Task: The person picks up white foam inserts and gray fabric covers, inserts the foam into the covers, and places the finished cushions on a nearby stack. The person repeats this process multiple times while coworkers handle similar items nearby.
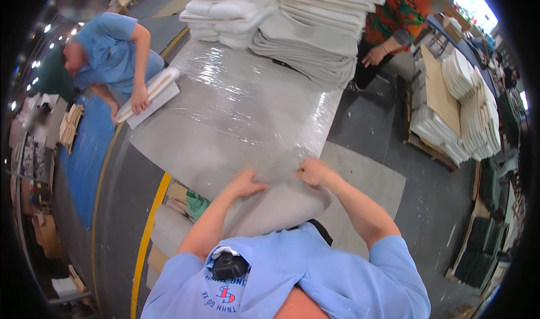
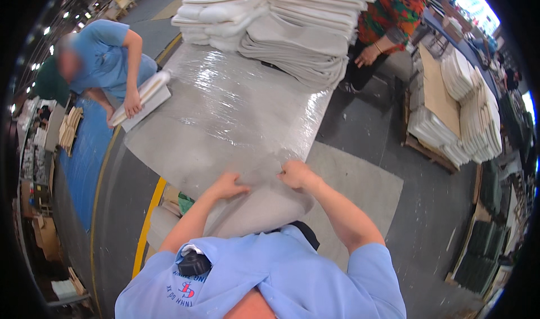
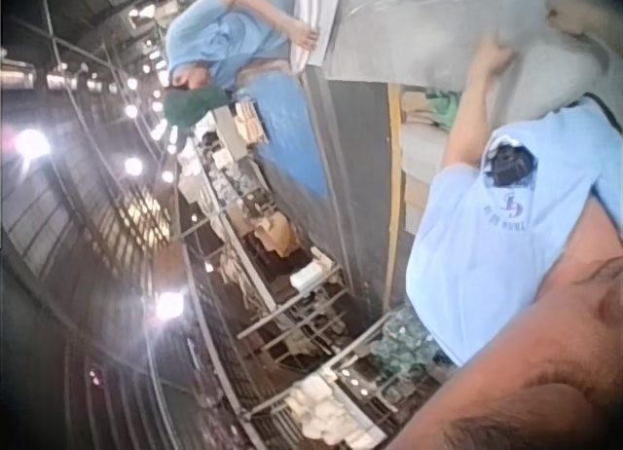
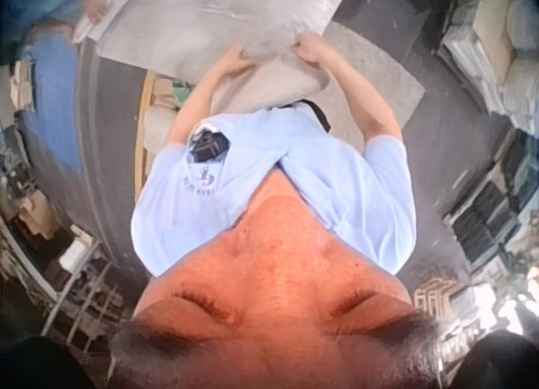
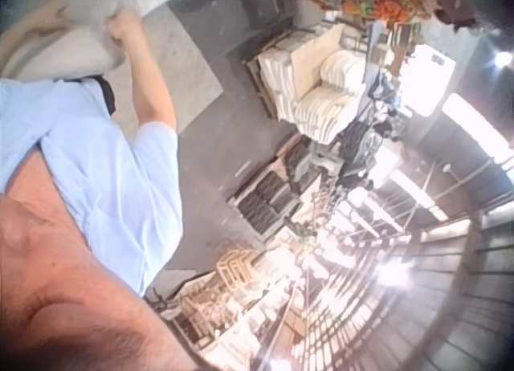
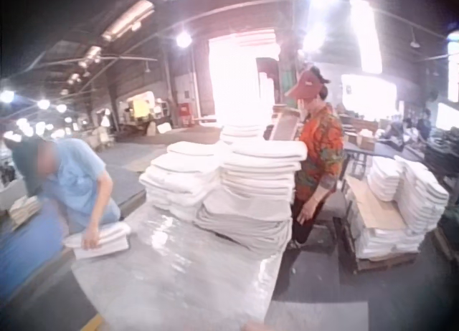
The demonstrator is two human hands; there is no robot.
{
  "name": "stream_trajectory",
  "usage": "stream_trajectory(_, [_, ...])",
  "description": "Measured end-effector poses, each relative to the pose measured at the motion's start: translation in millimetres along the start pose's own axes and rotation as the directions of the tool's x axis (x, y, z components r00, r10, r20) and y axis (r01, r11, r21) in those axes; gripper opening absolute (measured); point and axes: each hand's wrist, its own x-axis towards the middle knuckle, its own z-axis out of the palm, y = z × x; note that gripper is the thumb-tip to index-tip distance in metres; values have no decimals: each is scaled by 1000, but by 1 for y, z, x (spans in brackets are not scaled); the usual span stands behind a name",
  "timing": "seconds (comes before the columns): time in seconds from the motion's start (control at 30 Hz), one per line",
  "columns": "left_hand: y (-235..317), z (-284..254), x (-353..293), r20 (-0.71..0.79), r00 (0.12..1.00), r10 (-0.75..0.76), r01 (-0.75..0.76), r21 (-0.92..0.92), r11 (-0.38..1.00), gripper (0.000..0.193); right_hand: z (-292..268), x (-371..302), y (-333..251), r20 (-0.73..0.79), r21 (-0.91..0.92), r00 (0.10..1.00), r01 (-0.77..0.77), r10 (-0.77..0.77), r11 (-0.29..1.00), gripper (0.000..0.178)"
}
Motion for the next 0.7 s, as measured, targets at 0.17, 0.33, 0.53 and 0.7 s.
stream_trajectory(0.17, [-52, -6, -42, 137, 948, -287, 306, -156, 939, 50, 12, 21, -19, 47, 345, 981, -192, 188, 919, 42])
stream_trajectory(0.33, [-33, 0, -28, -26, 933, -360, 351, -164, 922, 49, 36, 67, -1, 60, 734, 924, -297, 377, 611, 42])
stream_trajectory(0.53, [-43, 39, -22, -413, 844, -344, 332, -101, 938, 44, 36, 86, -29, -83, 487, 910, -319, 407, 813, 39])
stream_trajectory(0.7, [-35, 39, -17, -410, 850, -332, 310, -122, 943, 38, 34, 82, -37, -289, 231, 918, -209, 272, 950, 37])
